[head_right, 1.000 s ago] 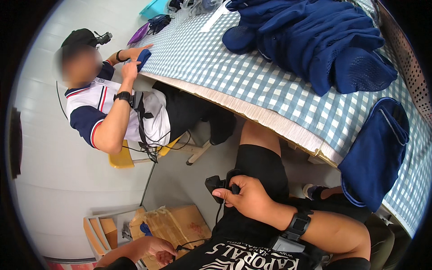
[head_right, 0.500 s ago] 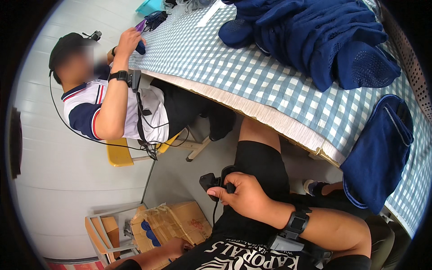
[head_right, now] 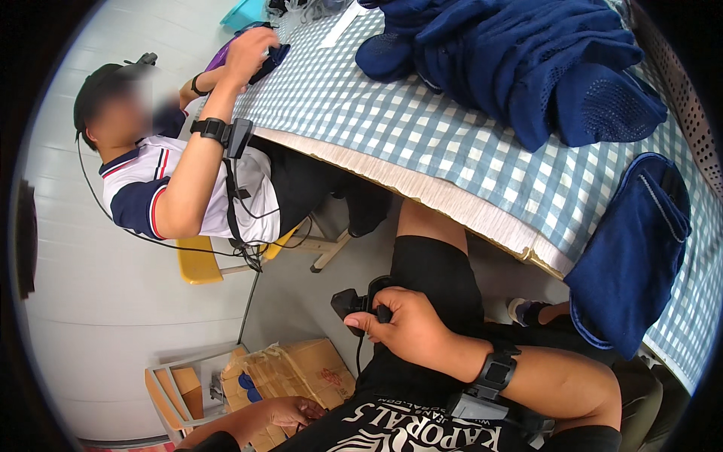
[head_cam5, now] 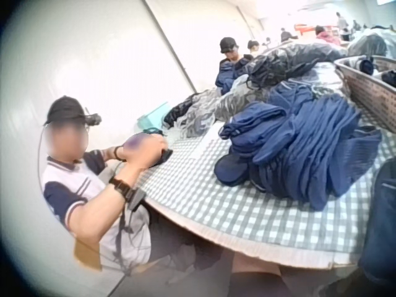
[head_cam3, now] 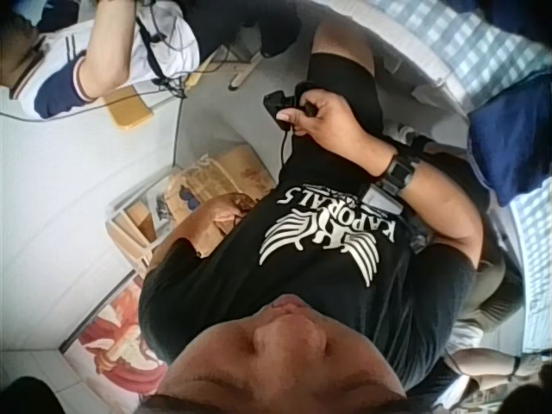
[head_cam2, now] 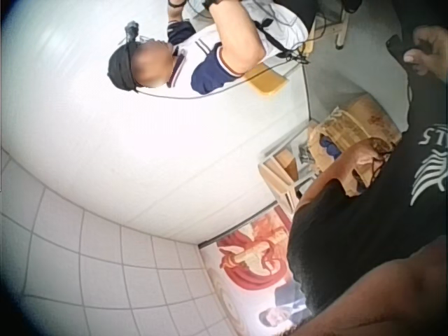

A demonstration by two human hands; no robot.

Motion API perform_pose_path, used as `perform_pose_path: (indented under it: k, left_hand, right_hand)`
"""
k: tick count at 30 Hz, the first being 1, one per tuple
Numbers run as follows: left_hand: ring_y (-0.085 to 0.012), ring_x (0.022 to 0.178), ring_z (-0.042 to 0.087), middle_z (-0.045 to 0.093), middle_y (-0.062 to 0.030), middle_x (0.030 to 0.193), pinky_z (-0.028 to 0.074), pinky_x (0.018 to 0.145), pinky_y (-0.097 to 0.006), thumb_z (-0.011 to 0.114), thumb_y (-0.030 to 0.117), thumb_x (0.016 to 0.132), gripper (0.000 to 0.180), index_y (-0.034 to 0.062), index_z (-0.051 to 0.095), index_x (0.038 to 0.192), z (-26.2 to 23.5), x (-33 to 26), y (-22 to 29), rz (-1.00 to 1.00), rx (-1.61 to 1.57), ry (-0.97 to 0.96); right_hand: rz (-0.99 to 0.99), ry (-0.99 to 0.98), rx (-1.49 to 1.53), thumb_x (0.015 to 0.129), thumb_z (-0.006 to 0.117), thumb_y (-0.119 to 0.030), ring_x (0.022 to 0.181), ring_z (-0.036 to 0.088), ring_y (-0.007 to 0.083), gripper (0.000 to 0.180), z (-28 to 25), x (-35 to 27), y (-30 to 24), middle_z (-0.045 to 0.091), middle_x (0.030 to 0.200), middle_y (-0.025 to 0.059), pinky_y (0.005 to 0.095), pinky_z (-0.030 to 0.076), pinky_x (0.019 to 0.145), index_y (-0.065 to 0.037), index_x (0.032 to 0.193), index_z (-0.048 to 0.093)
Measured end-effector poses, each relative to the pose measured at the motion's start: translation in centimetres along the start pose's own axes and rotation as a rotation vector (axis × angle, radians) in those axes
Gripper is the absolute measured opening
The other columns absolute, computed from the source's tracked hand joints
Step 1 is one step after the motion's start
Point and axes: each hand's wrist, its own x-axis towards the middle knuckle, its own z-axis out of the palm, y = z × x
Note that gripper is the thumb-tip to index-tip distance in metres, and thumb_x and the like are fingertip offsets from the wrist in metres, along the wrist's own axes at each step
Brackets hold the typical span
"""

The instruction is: The recorder is assembling small blue fabric shoe components, possibly insoles or linings, by rolling them and applying adhesive labels in a manufacturing environment.

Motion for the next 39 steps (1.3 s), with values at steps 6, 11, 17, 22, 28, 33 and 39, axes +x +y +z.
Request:
perform_pose_path:
  k: [6,11,17,22,28,33,39]
  left_hand:
    - [-0.0122,0.087,0.062,0.066,-0.0071,0.102,0.050,0.074,-0.024,0.068,0.000,0.091,0.049,-0.0038,0.054,0.138,0.3,0.8,0.2,-0.005,0.250,0.063]
    - [-0.0164,0.087,0.064,0.065,-0.0065,0.099,0.051,0.075,-0.029,0.074,0.007,0.083,0.030,-0.0008,0.069,0.112,-0.2,1.8,-0.2,0.273,0.769,-0.041]
    - [-0.0309,0.089,0.065,0.060,-0.0105,0.102,0.054,0.075,-0.038,0.074,0.009,0.076,0.025,0.0012,0.065,0.098,2.2,1.9,0.6,0.635,1.239,0.112]
    - [-0.0306,0.086,0.065,0.059,-0.0086,0.105,0.053,0.070,-0.042,0.074,0.013,0.070,0.026,0.0051,0.064,0.093,4.8,0.1,2.1,0.936,1.461,0.301]
    - [-0.0321,0.080,0.066,0.064,-0.0116,0.094,0.053,0.064,-0.043,0.067,0.026,0.075,0.022,0.0084,0.067,0.088,4.5,-1.1,1.0,1.018,1.574,0.271]
    - [-0.0338,0.082,0.068,0.067,-0.0132,0.083,0.052,0.064,-0.043,0.066,0.028,0.077,0.022,0.0097,0.071,0.088,7.1,-1.3,1.8,0.509,1.623,0.368]
    - [-0.0262,0.092,0.072,0.073,-0.0163,0.097,0.055,0.072,-0.035,0.067,0.029,0.088,0.034,0.0032,0.072,0.109,4.5,2.9,-1.5,-0.033,1.150,0.095]
  right_hand:
    - [-0.017,-0.013,0.017,0.087,0.080,-0.030,0.061,0.067,0.0100,0.041,0.0,0.1,0.3,0.064,0.067,0.0087,0.0248,0.049,0.052,0.002,0.071,0.059]
    - [0.017,-0.021,0.009,0.087,0.079,-0.030,0.060,0.067,0.0101,0.041,-0.1,0.2,0.2,0.065,0.068,0.0090,0.0247,0.049,0.052,0.003,0.073,0.061]
    - [0.084,-0.008,0.046,0.087,0.079,-0.032,0.061,0.067,0.0101,0.043,-0.3,0.2,0.4,0.064,0.066,0.0083,0.0241,0.051,0.052,0.003,0.074,0.060]
    - [0.088,-0.004,0.020,0.087,0.079,-0.033,0.061,0.068,0.0105,0.043,-0.5,0.3,0.6,0.064,0.067,0.0089,0.0242,0.051,0.052,0.003,0.074,0.060]
    - [0.079,0.004,0.024,0.087,0.079,-0.036,0.060,0.068,0.0109,0.045,-0.5,0.1,0.8,0.064,0.064,0.0086,0.0248,0.050,0.051,0.002,0.071,0.059]
    - [0.058,0.012,-0.004,0.087,0.079,-0.034,0.058,0.066,0.0100,0.045,-0.6,0.2,0.7,0.063,0.062,0.0080,0.0245,0.049,0.050,0.002,0.070,0.058]
    - [0.045,0.001,0.006,0.086,0.080,-0.032,0.057,0.065,0.0088,0.043,-0.3,0.1,0.5,0.063,0.062,0.0078,0.0246,0.048,0.049,0.002,0.070,0.058]
